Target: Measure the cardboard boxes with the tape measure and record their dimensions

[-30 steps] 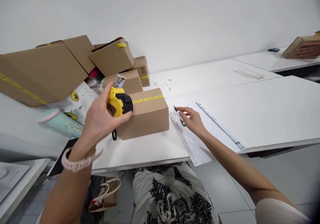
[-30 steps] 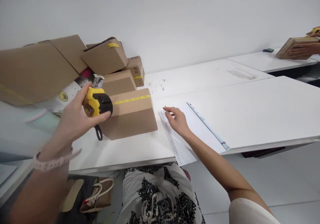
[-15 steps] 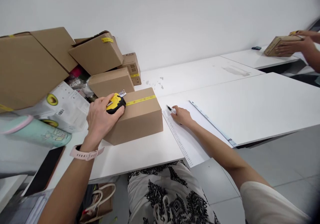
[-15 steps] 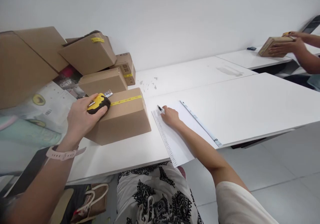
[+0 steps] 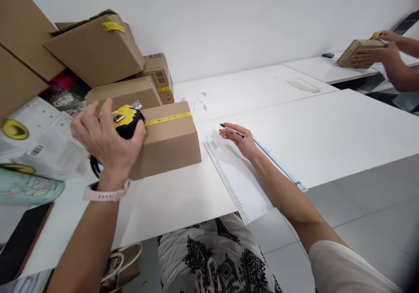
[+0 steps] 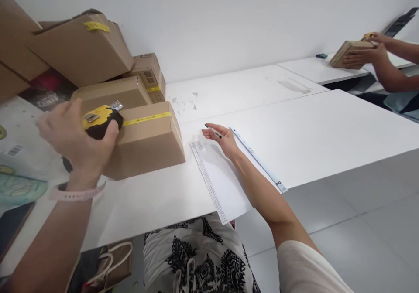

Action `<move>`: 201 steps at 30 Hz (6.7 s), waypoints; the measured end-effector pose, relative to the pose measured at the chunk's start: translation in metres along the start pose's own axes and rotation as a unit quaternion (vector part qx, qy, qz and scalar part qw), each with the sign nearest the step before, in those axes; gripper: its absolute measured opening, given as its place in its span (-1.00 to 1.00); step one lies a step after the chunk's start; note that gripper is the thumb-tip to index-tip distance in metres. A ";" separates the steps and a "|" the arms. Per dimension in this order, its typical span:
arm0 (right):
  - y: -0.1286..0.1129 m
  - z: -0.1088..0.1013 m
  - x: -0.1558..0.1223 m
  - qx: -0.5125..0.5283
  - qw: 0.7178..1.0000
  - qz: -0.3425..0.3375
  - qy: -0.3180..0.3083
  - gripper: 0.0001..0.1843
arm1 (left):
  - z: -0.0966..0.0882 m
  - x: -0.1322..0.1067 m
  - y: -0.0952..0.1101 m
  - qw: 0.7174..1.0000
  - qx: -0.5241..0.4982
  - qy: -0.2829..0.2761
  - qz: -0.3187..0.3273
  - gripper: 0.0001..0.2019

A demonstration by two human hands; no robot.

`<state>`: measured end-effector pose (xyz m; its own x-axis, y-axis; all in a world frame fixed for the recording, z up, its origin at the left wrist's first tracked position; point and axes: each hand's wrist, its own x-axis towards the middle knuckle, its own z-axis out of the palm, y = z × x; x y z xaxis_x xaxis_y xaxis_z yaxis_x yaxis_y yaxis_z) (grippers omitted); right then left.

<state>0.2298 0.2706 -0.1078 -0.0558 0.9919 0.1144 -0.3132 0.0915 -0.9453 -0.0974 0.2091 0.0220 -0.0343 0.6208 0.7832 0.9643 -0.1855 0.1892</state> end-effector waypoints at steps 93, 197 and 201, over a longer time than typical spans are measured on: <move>0.036 0.012 -0.007 -0.371 0.927 -0.014 -0.048 -0.84 | 0.123 -0.153 0.117 0.903 -0.105 -0.371 0.189 -0.41; 0.031 0.013 -0.006 -0.376 0.926 -0.017 -0.008 -0.82 | 0.118 -0.147 0.119 0.890 -0.099 -0.401 0.193 -0.38; 0.030 0.013 -0.006 -0.381 0.924 -0.022 -0.009 -0.82 | 0.118 -0.145 0.119 0.888 -0.095 -0.406 0.194 -0.38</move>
<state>0.2079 0.2665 -0.1328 -0.0764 0.9847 0.1569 0.4420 0.1745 -0.8799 0.0530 0.1863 -0.1391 0.5657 0.8126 0.1403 0.7978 -0.5824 0.1558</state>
